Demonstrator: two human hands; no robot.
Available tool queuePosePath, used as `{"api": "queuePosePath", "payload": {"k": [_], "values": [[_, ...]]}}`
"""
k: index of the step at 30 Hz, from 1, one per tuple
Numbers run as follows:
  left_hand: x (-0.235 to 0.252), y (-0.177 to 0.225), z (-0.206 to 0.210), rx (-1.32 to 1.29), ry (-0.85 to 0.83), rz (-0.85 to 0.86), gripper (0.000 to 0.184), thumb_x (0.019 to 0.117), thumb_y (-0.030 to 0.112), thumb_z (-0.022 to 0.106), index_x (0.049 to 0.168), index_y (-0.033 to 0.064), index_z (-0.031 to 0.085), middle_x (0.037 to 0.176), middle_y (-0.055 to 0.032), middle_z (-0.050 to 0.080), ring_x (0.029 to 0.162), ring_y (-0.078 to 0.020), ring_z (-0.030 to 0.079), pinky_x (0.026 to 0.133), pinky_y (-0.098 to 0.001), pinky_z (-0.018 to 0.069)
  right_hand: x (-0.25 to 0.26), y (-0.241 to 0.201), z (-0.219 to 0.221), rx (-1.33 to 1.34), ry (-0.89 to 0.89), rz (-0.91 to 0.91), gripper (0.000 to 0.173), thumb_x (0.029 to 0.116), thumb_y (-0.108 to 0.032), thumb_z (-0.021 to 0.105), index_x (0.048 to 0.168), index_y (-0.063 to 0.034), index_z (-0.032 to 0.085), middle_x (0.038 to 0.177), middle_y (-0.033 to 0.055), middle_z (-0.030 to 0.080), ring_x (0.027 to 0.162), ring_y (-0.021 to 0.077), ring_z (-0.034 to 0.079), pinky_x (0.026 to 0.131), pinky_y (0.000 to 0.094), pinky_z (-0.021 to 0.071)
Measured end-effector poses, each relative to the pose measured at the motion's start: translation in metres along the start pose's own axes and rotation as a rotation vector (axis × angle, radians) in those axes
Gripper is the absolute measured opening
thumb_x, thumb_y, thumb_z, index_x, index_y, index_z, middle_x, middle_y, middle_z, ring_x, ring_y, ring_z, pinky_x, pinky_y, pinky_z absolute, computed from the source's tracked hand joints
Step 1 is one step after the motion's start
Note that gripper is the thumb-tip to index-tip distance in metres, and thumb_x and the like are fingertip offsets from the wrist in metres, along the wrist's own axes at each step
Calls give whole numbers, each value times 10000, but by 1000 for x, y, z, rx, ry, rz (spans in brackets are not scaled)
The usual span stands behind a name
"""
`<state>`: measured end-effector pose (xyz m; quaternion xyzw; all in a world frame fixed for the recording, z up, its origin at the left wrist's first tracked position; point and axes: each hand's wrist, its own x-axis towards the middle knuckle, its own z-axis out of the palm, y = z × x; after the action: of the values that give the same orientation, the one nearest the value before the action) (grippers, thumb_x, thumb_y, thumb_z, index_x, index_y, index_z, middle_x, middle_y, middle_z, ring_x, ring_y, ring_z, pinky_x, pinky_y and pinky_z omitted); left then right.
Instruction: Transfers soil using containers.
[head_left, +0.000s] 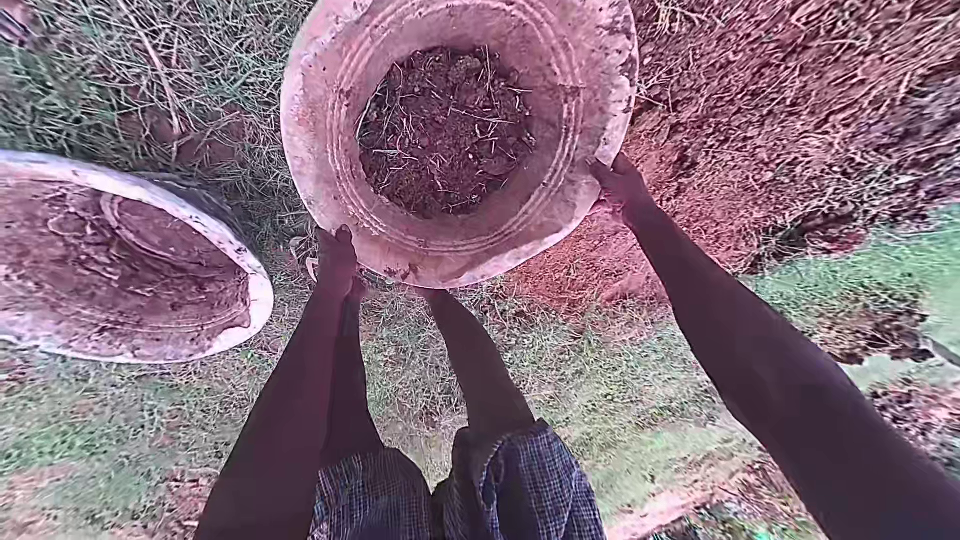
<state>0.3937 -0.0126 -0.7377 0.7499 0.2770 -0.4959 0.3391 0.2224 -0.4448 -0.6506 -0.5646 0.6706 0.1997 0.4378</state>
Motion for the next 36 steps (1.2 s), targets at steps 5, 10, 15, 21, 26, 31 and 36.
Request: {"api": "queuePosePath", "payload": {"k": [5,10,15,21,26,31,36], "values": [[15,-7,-16,-60,11,18,585,1100,382,423,1565,79,238,1445,-239,498,1238,-366,583,957,-610,509,-32,1,7,127,-3,-141,348,1044,-265,598,1372,-176,521,1012,26,710,751,114,713,566,299,601],[13,-15,-11,-280,41,-52,560,1100,460,375,1553,134,326,1463,-213,491,1271,-351,543,981,-605,468,-59,-7,11,182,5,-283,158,1037,-134,581,1193,-114,588,927,-51,707,755,32,691,662,233,601],[13,-19,-45,-327,23,-31,523,1109,407,380,1547,122,350,1453,-203,506,1277,-325,549,1020,-573,471,-112,-49,26,181,-34,-396,140,1035,-131,586,1170,-132,623,928,-66,716,777,36,691,706,246,605],[-77,-56,-83,-497,37,-86,455,1125,286,359,1519,58,368,1328,-179,576,1130,-204,634,929,-406,558,-199,-82,22,109,-44,-552,165,972,-52,540,1051,-141,654,851,-95,725,762,15,698,728,224,610],[-154,-98,-103,-722,91,-43,409,1118,226,341,1463,13,398,1184,-87,644,1002,-86,676,867,-290,591,-269,-100,16,95,-125,-667,170,953,-81,559,1026,-160,692,874,-96,752,791,26,717,761,224,620],[-199,-115,-132,-906,227,-103,426,1130,238,291,1485,22,384,1110,-56,667,915,-54,689,792,-271,606,-345,-112,30,57,-212,-747,128,951,-208,663,1059,-220,731,932,-115,759,825,12,714,766,199,610],[-223,-144,-150,-1078,283,-168,400,1131,315,286,1395,68,457,1019,-39,685,856,-76,696,725,-295,613,-427,-117,72,-19,-362,-854,187,975,-240,673,1152,-261,725,1037,-140,751,914,-3,701,820,186,595]]}}
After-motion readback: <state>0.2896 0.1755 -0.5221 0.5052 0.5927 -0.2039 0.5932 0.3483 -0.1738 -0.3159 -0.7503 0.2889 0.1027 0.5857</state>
